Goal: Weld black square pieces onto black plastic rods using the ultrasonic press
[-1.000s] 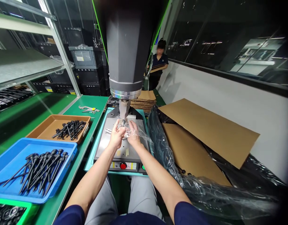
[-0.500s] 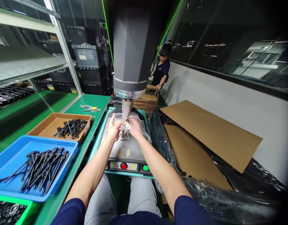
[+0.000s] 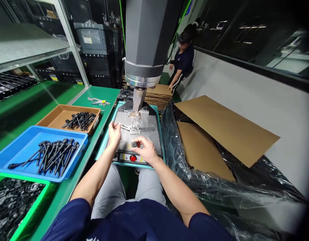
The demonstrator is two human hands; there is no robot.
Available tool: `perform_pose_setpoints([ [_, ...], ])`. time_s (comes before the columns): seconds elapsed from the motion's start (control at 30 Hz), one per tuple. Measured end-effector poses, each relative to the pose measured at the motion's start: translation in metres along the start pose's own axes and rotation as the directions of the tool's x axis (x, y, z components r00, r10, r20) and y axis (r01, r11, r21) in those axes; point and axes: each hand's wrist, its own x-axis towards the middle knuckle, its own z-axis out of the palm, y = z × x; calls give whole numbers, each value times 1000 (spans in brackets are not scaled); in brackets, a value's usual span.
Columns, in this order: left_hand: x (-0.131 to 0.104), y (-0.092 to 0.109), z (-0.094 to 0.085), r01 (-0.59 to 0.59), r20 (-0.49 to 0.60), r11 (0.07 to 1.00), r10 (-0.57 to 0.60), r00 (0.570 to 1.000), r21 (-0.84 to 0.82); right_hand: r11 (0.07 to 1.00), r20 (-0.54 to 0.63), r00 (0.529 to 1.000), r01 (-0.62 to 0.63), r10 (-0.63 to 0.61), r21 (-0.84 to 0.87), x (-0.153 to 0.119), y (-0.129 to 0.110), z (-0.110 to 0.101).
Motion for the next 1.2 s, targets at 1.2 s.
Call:
perform_pose_setpoints([
  [1.2,-86,43,-312,-110,-176,613,388,905,782,760,142,825,-560,546,329,-43,15,3],
])
